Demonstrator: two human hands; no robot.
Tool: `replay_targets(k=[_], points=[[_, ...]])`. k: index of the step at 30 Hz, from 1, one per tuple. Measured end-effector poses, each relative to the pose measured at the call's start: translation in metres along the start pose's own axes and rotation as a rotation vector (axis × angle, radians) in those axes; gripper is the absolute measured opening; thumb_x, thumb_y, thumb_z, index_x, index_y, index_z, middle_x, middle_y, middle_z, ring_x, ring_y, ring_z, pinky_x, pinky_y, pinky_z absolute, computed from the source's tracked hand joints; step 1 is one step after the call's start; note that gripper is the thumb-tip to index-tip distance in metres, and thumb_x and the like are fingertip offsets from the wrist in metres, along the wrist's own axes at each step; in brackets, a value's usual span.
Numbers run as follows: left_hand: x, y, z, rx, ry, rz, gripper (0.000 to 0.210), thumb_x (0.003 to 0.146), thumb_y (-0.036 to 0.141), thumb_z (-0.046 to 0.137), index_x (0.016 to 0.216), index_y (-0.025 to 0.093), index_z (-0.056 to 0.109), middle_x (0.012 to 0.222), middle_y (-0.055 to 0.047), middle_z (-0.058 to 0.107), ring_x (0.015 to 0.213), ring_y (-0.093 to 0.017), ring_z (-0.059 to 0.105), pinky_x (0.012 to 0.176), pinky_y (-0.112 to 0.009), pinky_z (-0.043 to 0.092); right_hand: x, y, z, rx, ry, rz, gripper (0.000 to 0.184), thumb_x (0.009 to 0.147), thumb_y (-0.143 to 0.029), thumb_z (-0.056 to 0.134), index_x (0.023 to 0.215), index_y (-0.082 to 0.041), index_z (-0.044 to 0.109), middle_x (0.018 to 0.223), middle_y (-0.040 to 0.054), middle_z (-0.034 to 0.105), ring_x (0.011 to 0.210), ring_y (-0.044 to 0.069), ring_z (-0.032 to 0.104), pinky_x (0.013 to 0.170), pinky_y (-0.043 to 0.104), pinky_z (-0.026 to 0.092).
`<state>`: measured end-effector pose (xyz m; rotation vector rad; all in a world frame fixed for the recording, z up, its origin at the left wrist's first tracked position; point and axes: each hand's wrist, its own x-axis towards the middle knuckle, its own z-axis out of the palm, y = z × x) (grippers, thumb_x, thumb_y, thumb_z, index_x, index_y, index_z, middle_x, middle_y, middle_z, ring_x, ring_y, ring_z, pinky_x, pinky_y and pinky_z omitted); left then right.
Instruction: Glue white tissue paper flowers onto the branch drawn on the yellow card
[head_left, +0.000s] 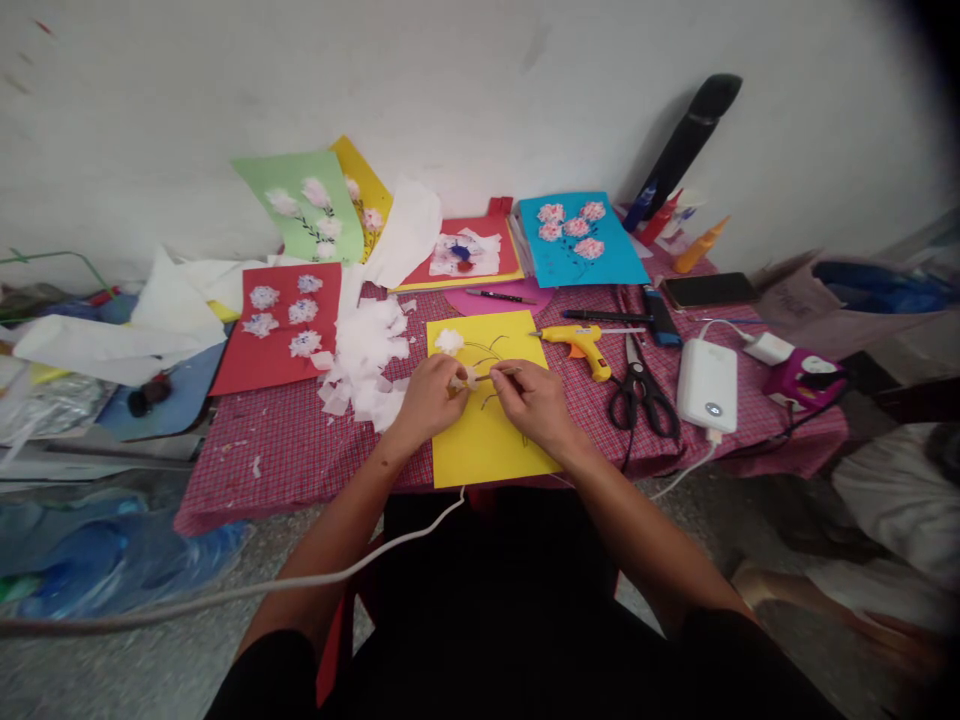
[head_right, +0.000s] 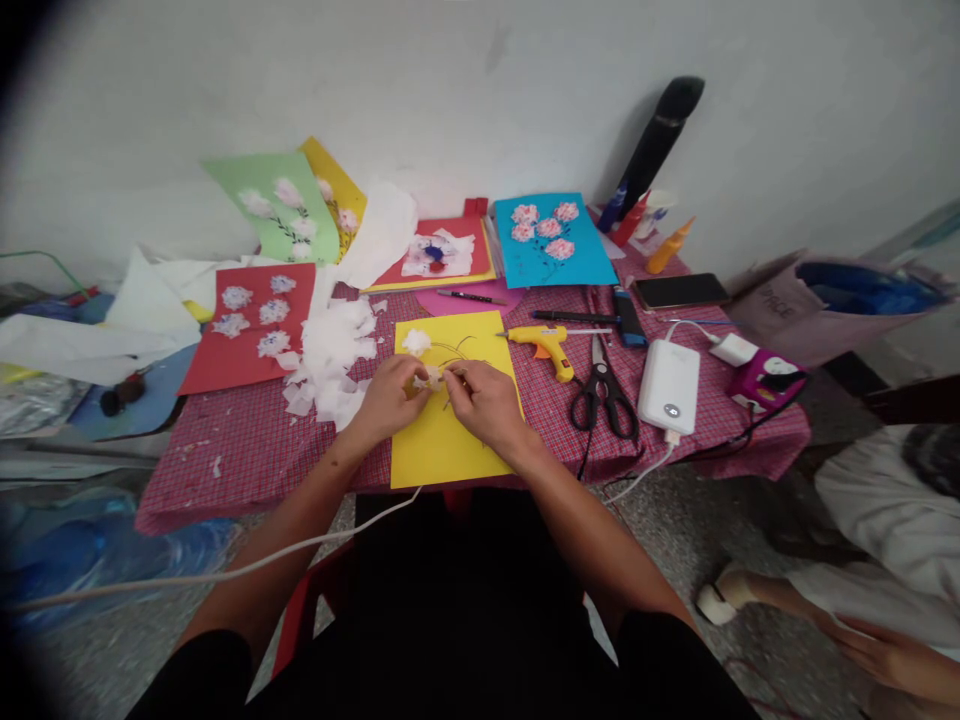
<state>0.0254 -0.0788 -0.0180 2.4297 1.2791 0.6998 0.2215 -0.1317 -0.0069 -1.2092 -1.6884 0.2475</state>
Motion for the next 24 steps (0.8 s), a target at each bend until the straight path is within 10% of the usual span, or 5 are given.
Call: replay_targets(k=[24], points=[[0.009, 0.003, 0.005, 0.142, -0.059, 0.048, 0.017, 0.095, 0.022, 0.053, 0.085, 0.017, 0.067, 0.1, -0.01, 0.063, 0.096, -0.025, 0.058, 0.09, -0.041, 0.047, 0.007, -0.001, 0.003, -0.049, -0.072, 0.002, 0.02, 0.099, -0.03, 0.055, 0.093, -0.021, 0.072, 0.094, 0.0076, 0.078, 0.084, 0.021, 0.073, 0.08, 0.034, 0.056]])
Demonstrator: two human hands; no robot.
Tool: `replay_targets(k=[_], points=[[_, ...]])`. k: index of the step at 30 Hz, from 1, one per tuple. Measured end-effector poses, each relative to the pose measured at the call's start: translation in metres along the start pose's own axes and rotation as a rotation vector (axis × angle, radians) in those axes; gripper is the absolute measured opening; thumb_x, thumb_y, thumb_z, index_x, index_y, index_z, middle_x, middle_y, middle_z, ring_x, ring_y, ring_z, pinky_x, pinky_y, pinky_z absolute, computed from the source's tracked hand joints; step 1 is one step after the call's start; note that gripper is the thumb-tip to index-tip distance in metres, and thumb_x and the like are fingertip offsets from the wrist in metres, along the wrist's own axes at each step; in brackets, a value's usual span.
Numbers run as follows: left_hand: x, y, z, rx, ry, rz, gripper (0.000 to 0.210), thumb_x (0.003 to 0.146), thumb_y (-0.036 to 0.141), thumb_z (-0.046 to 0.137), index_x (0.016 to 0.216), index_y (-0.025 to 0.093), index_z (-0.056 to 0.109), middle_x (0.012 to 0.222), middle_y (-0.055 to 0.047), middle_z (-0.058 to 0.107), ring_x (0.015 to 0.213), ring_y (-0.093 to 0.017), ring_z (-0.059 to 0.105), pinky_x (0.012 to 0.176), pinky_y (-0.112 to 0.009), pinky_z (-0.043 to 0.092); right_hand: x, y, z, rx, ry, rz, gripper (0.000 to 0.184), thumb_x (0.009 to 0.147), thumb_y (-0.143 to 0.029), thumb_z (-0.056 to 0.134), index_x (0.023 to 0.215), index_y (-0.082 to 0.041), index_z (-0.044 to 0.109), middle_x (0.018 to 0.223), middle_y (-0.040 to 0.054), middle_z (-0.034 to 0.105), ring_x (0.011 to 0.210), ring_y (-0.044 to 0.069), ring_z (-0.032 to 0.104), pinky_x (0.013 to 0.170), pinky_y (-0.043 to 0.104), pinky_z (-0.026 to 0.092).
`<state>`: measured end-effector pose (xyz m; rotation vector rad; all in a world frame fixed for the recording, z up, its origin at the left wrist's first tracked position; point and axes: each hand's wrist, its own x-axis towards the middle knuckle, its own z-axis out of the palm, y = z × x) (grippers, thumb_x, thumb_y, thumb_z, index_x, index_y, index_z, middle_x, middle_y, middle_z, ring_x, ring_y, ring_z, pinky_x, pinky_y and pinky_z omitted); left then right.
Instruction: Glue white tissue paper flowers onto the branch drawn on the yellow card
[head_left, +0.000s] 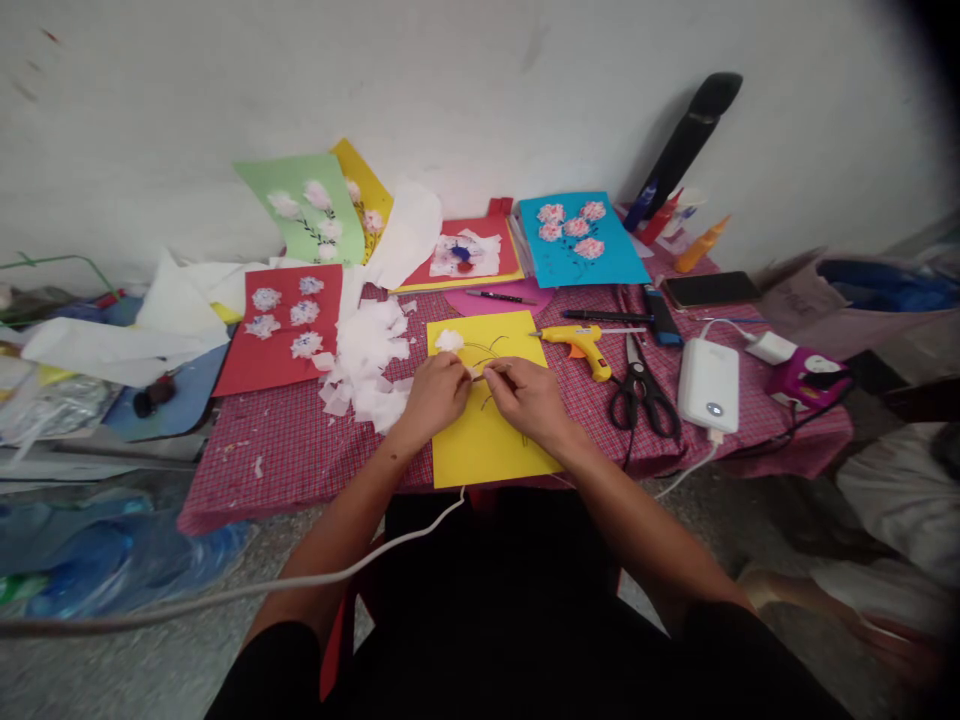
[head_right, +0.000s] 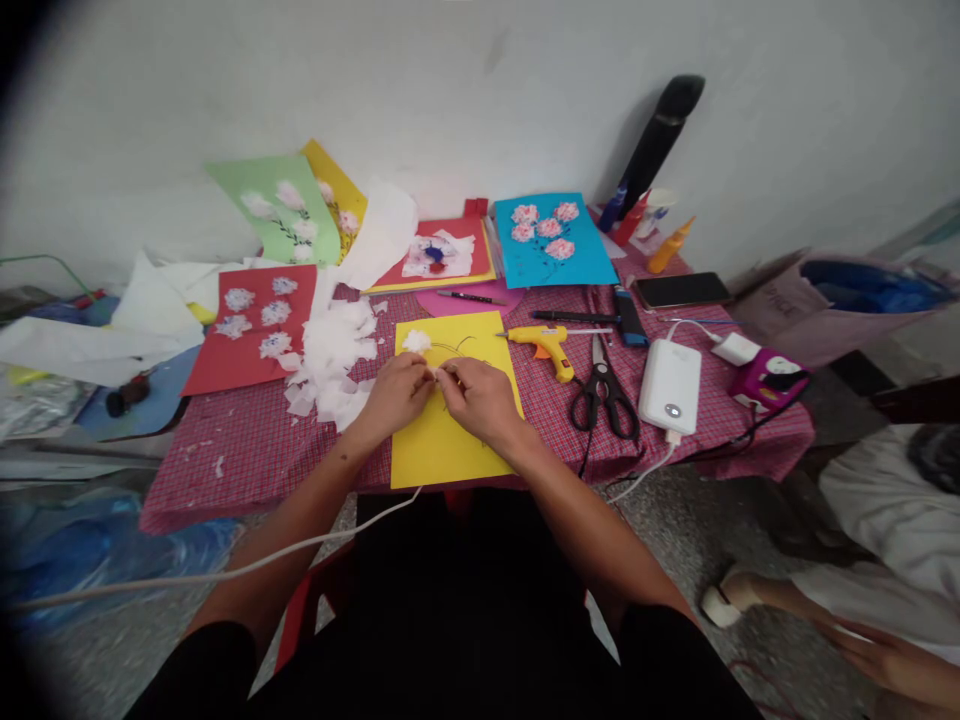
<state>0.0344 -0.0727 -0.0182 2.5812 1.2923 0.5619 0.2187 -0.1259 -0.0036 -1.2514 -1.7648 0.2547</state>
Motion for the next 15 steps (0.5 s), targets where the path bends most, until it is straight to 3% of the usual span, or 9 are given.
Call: replay_targets(k=[9, 15], points=[[0.002, 0.001, 0.003, 0.027, -0.013, -0.02, 0.022, 0.097, 0.027, 0.053, 0.087, 0.017, 0.07, 0.098, -0.01, 0.064, 0.094, -0.025, 0.058, 0.089, -0.042, 0.047, 0.002, 0.004, 0.004, -0.066, -0.047, 0.023, 0.022, 0.1, -0.031, 0.053, 0.093, -0.021, 0.071, 0.091, 0.0076, 0.076, 0.083, 0.021, 0.072, 0.079, 0.033, 0.054], [0.002, -0.001, 0.002, -0.006, -0.005, -0.011, 0.017, 0.095, 0.025, 0.056, 0.088, 0.018, 0.07, 0.099, -0.009, 0.064, 0.097, -0.025, 0.06, 0.091, -0.043, 0.048, 0.012, 0.0, 0.001, -0.078, -0.119, 0.048, 0.024, 0.099, -0.03, 0.054, 0.081, -0.022, 0.069, 0.078, 0.0053, 0.073, 0.071, 0.02, 0.068, 0.068, 0.032, 0.051]])
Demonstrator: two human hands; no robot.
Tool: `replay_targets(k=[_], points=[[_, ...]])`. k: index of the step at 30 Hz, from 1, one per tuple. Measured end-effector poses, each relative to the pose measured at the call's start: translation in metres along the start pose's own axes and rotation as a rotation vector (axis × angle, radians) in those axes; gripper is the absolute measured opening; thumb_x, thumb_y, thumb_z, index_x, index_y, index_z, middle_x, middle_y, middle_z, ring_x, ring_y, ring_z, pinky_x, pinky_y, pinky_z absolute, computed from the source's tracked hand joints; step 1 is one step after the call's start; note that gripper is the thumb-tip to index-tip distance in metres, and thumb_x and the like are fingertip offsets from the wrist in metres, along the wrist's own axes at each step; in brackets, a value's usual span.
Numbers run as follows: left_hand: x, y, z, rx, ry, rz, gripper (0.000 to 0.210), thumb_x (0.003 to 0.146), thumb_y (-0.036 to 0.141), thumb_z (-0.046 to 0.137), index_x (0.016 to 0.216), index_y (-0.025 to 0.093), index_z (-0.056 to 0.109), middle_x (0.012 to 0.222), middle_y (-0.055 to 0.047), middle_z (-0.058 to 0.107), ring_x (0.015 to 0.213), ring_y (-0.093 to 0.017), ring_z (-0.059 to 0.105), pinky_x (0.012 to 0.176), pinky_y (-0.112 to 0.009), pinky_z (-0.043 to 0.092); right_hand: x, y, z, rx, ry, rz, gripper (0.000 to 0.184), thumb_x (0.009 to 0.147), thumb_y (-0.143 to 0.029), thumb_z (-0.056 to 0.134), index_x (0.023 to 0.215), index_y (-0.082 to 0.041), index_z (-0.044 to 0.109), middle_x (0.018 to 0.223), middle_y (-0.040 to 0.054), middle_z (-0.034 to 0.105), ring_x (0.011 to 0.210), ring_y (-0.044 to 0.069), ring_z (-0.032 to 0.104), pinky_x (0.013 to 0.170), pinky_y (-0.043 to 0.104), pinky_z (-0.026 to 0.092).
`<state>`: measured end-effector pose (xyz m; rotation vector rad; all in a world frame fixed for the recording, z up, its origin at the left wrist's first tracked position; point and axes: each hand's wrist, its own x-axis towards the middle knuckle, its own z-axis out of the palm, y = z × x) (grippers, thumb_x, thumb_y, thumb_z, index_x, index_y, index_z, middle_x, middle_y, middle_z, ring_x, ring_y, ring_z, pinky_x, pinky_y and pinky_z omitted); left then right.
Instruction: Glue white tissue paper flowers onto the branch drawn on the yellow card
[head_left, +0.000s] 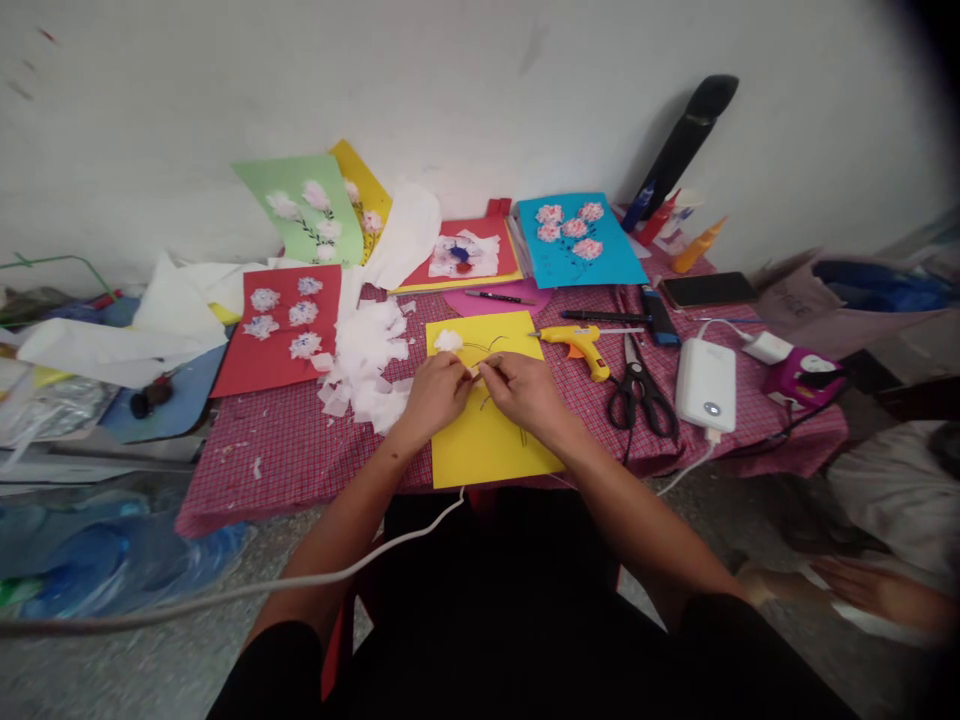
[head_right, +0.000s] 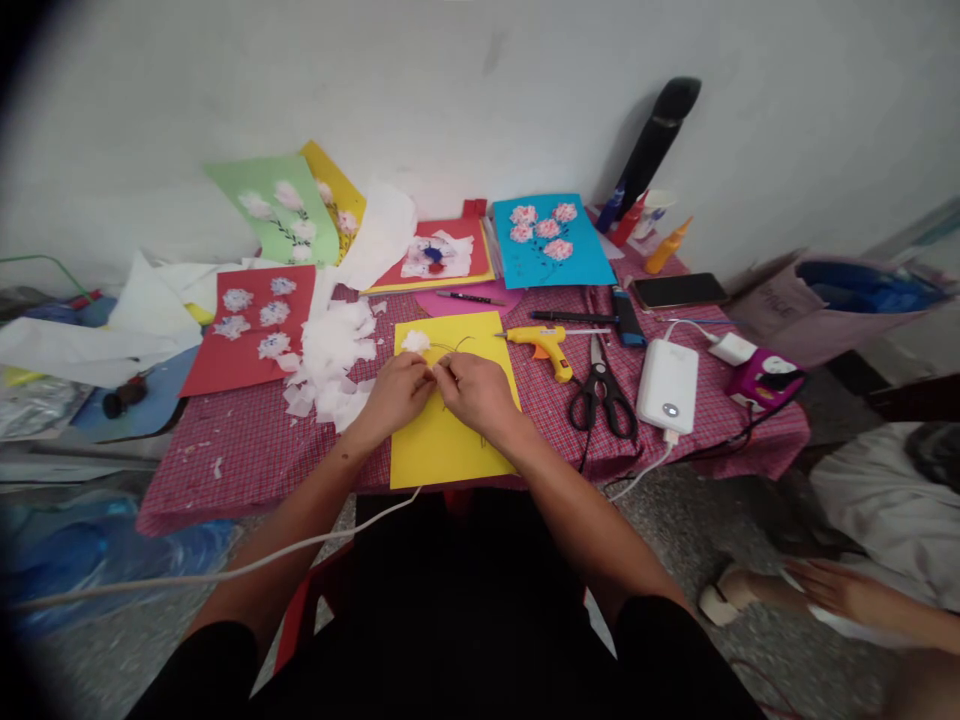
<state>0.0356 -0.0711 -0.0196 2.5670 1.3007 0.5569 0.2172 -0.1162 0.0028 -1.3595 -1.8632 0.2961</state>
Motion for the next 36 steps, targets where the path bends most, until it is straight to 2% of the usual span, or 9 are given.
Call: replay_targets(k=[3, 6, 12, 17, 21, 25, 30, 33, 36], points=[[0.0, 0.001, -0.002, -0.032, 0.008, -0.001, 0.016, 0.093, 0.024, 0.056, 0.09, 0.019, 0.071, 0.101, -0.009, 0.065, 0.099, -0.026, 0.061, 0.093, -0.043, 0.049, 0.001, -0.002, -0.006, 0.055, 0.02, 0.037, 0.021, 0.097, -0.029, 0.057, 0.081, -0.023, 0.069, 0.077, 0.0039, 0.073, 0.07, 0.02, 0.068, 0.067, 0.031, 0.051], [-0.003, 0.001, -0.005, -0.075, 0.017, 0.001, 0.016, 0.092, 0.022, 0.056, 0.093, 0.018, 0.072, 0.106, -0.01, 0.065, 0.103, -0.026, 0.061, 0.097, -0.043, 0.048, -0.005, -0.002, -0.017, 0.152, 0.113, 0.083, 0.019, 0.097, -0.031, 0.058, 0.084, -0.023, 0.071, 0.08, 0.0037, 0.075, 0.071, 0.019, 0.069, 0.068, 0.031, 0.053], [-0.019, -0.008, -0.014, -0.167, 0.122, -0.024, 0.017, 0.091, 0.02, 0.057, 0.103, 0.018, 0.069, 0.114, -0.01, 0.065, 0.115, -0.025, 0.059, 0.105, -0.042, 0.046, -0.037, 0.006, -0.037, 0.329, 0.239, 0.212, 0.018, 0.097, -0.036, 0.06, 0.095, -0.023, 0.073, 0.085, 0.004, 0.076, 0.069, 0.017, 0.07, 0.065, 0.032, 0.057], [-0.036, -0.013, -0.016, -0.141, 0.073, -0.005, 0.02, 0.086, 0.013, 0.054, 0.094, 0.019, 0.072, 0.118, -0.011, 0.064, 0.114, -0.025, 0.061, 0.103, -0.042, 0.048, -0.064, 0.014, -0.036, 0.355, 0.173, 0.281, 0.018, 0.094, -0.035, 0.064, 0.103, -0.022, 0.073, 0.09, 0.0048, 0.077, 0.074, 0.018, 0.071, 0.065, 0.031, 0.058], [-0.051, -0.014, -0.019, -0.104, 0.073, 0.01, 0.025, 0.087, 0.013, 0.052, 0.097, 0.019, 0.073, 0.128, -0.012, 0.063, 0.119, -0.026, 0.06, 0.103, -0.043, 0.049, -0.067, 0.011, -0.028, 0.321, 0.097, 0.22, 0.015, 0.093, -0.031, 0.065, 0.102, -0.023, 0.073, 0.095, 0.0048, 0.077, 0.081, 0.019, 0.073, 0.074, 0.033, 0.059], [-0.078, -0.028, -0.04, -0.065, 0.184, -0.071, 0.019, 0.091, 0.018, 0.053, 0.098, 0.019, 0.071, 0.119, -0.011, 0.067, 0.116, -0.025, 0.062, 0.105, -0.043, 0.048, -0.063, 0.004, -0.023, 0.3, 0.053, 0.143, 0.013, 0.093, -0.027, 0.063, 0.101, -0.023, 0.073, 0.096, 0.0051, 0.077, 0.083, 0.019, 0.073, 0.075, 0.034, 0.059], [-0.111, -0.06, -0.072, 0.013, 0.261, -0.268, 0.014, 0.092, 0.026, 0.055, 0.094, 0.022, 0.068, 0.097, -0.007, 0.071, 0.099, -0.025, 0.065, 0.094, -0.041, 0.051, -0.058, -0.008, -0.016, 0.344, 0.029, 0.161, 0.013, 0.093, -0.028, 0.063, 0.101, -0.023, 0.073, 0.093, 0.0053, 0.077, 0.078, 0.019, 0.072, 0.071, 0.033, 0.058], [-0.109, -0.067, -0.077, 0.036, 0.257, -0.296, 0.017, 0.093, 0.029, 0.053, 0.093, 0.021, 0.069, 0.095, -0.007, 0.071, 0.098, -0.025, 0.065, 0.092, -0.042, 0.05, -0.046, -0.024, -0.005, 0.39, -0.007, 0.133, 0.014, 0.094, -0.027, 0.062, 0.101, -0.023, 0.072, 0.093, 0.005, 0.077, 0.079, 0.018, 0.072, 0.072, 0.032, 0.058], [-0.09, -0.061, -0.071, 0.072, 0.148, -0.189, 0.021, 0.094, 0.031, 0.054, 0.099, 0.02, 0.071, 0.1, -0.009, 0.071, 0.1, -0.026, 0.063, 0.094, -0.043, 0.048, -0.03, -0.041, 0.007, 0.365, -0.066, -0.002, 0.016, 0.094, -0.023, 0.059, 0.103, -0.024, 0.072, 0.095, 0.0053, 0.077, 0.085, 0.019, 0.072, 0.078, 0.034, 0.057]])
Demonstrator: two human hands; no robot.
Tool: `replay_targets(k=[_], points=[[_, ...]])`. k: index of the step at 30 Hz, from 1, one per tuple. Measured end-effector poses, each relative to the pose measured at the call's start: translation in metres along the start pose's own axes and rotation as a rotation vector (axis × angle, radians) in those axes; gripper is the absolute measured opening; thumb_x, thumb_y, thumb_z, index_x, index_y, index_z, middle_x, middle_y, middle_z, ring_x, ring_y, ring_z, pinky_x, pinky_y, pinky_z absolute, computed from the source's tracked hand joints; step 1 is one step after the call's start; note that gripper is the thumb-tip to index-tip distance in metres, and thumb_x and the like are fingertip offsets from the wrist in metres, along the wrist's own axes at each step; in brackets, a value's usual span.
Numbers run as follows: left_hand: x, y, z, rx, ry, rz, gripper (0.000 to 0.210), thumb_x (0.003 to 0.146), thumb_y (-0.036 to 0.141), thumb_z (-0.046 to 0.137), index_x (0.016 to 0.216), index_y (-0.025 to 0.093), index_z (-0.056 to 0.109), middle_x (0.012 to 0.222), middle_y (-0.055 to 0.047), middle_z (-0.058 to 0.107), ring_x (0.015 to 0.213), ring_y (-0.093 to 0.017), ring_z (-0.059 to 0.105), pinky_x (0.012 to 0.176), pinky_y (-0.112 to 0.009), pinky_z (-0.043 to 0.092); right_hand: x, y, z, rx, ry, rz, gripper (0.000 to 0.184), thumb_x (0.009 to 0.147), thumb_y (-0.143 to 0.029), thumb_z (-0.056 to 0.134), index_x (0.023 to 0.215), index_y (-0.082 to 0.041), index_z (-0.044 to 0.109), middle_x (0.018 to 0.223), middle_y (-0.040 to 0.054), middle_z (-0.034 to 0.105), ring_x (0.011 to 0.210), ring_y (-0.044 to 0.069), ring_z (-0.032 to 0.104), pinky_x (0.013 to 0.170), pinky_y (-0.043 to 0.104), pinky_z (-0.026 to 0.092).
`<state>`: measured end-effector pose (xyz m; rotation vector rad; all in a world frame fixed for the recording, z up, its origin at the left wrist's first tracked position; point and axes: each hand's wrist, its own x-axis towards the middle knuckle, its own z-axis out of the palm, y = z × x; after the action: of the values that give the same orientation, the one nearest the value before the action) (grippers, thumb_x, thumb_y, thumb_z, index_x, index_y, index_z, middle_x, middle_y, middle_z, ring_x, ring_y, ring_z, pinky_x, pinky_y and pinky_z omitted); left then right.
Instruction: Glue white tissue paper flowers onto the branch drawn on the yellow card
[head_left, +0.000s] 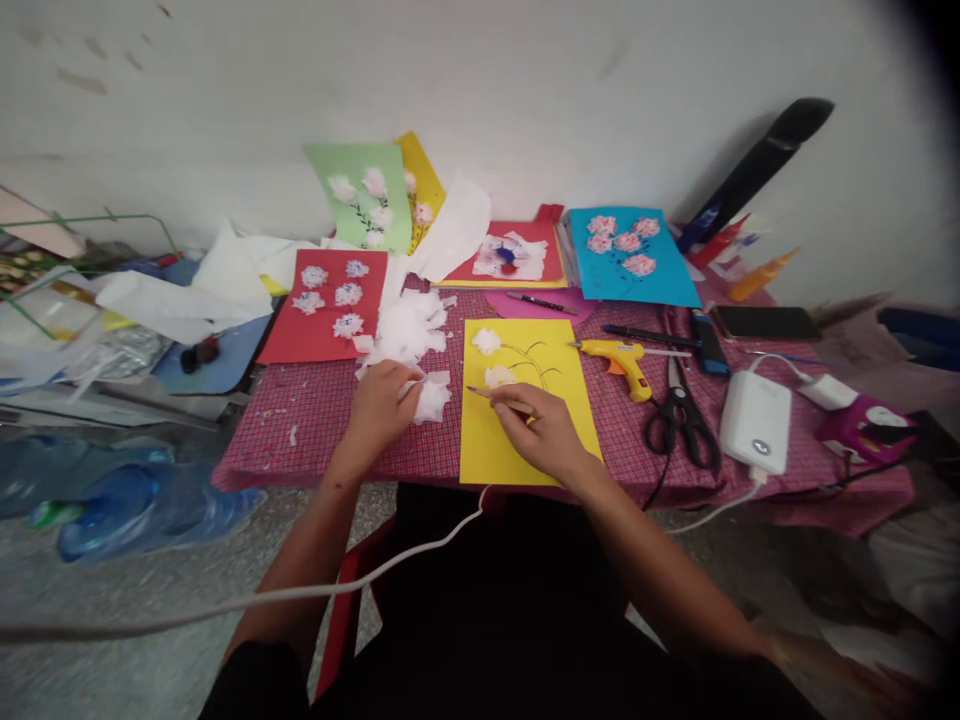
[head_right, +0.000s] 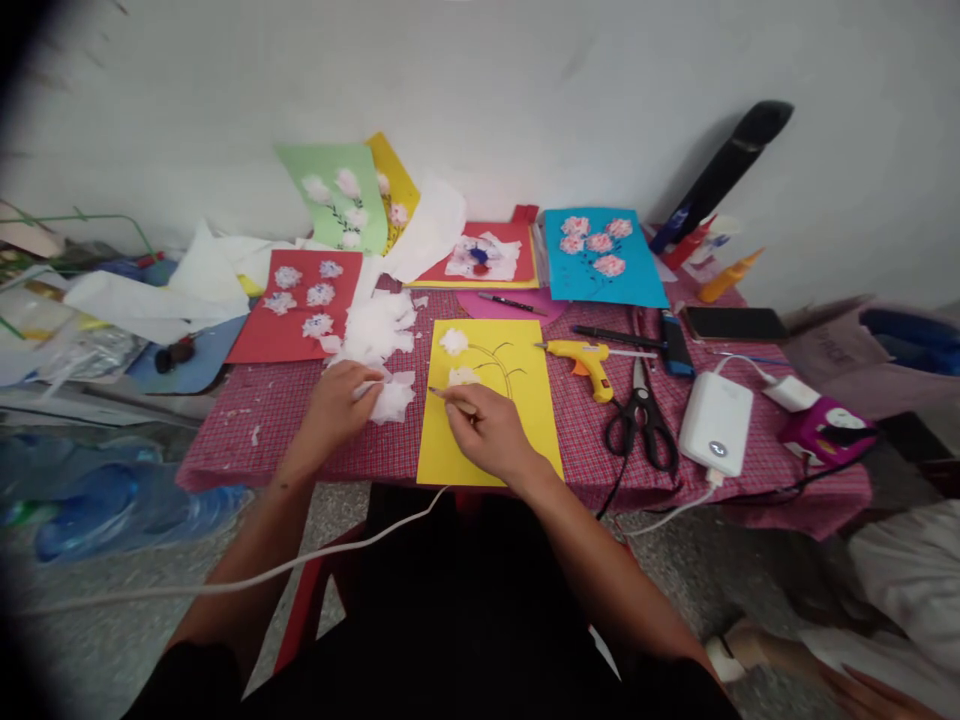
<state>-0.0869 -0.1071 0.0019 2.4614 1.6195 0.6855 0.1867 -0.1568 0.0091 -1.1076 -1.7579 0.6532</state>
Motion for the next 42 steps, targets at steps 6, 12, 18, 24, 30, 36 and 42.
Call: replay_targets(k=[6, 12, 18, 24, 30, 36, 42], points=[[0.026, 0.021, 0.021, 0.159, -0.107, 0.081, 0.019, 0.091, 0.033, 0.06, 0.093, 0.02, 0.074, 0.095, -0.012, 0.068, 0.094, -0.028, 0.062, 0.089, -0.044, 0.047, 0.001, -0.003, 0.006, -0.006, -0.008, -0.014, 0.017, 0.095, -0.023, 0.059, 0.106, -0.025, 0.071, 0.095, 0.0052, 0.076, 0.085, 0.019, 0.071, 0.077, 0.034, 0.057], [0.026, 0.021, 0.022, -0.364, 0.059, -0.181, 0.022, 0.092, 0.035, 0.058, 0.084, 0.02, 0.072, 0.084, -0.005, 0.071, 0.082, -0.021, 0.063, 0.079, -0.035, 0.049, -0.021, 0.002, -0.009, 0.172, 0.147, 0.173, 0.015, 0.095, -0.029, 0.062, 0.106, -0.024, 0.071, 0.095, 0.0057, 0.076, 0.074, 0.017, 0.07, 0.065, 0.031, 0.058], [0.017, 0.043, 0.024, -1.149, 0.031, -0.548, 0.022, 0.079, 0.038, 0.074, 0.085, 0.017, 0.072, 0.076, -0.002, 0.07, 0.064, -0.013, 0.061, 0.066, -0.027, 0.05, -0.023, -0.015, -0.01, 0.249, 0.122, 0.094, 0.017, 0.095, -0.026, 0.061, 0.108, -0.027, 0.071, 0.097, 0.004, 0.075, 0.069, 0.016, 0.069, 0.065, 0.032, 0.059], [0.011, 0.059, 0.027, -1.243, -0.041, -0.58, 0.024, 0.075, 0.038, 0.078, 0.085, 0.017, 0.071, 0.075, -0.001, 0.071, 0.064, -0.012, 0.061, 0.067, -0.028, 0.051, -0.029, -0.013, -0.01, 0.187, 0.082, 0.075, 0.017, 0.095, -0.024, 0.06, 0.109, -0.026, 0.07, 0.099, 0.0049, 0.075, 0.078, 0.018, 0.071, 0.069, 0.033, 0.06], [-0.008, 0.068, 0.034, -1.185, -0.228, -0.493, 0.022, 0.072, 0.028, 0.074, 0.092, 0.018, 0.075, 0.085, -0.002, 0.075, 0.076, -0.015, 0.067, 0.076, -0.03, 0.054, -0.055, -0.002, -0.013, 0.312, 0.136, 0.234, 0.014, 0.095, -0.029, 0.062, 0.104, -0.024, 0.072, 0.092, 0.0048, 0.075, 0.065, 0.014, 0.066, 0.059, 0.029, 0.056], [-0.016, 0.089, 0.045, -0.852, -0.341, -0.299, 0.012, 0.081, 0.027, 0.07, 0.089, 0.018, 0.072, 0.087, -0.002, 0.075, 0.078, -0.016, 0.068, 0.074, -0.03, 0.053, -0.072, 0.005, -0.019, 0.451, 0.258, 0.393, 0.015, 0.092, -0.034, 0.067, 0.098, -0.021, 0.071, 0.078, 0.003, 0.075, 0.054, 0.011, 0.061, 0.052, 0.025, 0.051], [0.001, 0.096, 0.048, -0.412, -0.23, 0.056, 0.009, 0.092, 0.019, 0.063, 0.09, 0.019, 0.072, 0.087, -0.004, 0.073, 0.083, -0.018, 0.065, 0.08, -0.033, 0.051, -0.065, 0.008, -0.025, 0.296, 0.226, 0.33, 0.016, 0.095, -0.035, 0.063, 0.099, -0.021, 0.071, 0.081, 0.0039, 0.075, 0.057, 0.014, 0.064, 0.054, 0.027, 0.053]])
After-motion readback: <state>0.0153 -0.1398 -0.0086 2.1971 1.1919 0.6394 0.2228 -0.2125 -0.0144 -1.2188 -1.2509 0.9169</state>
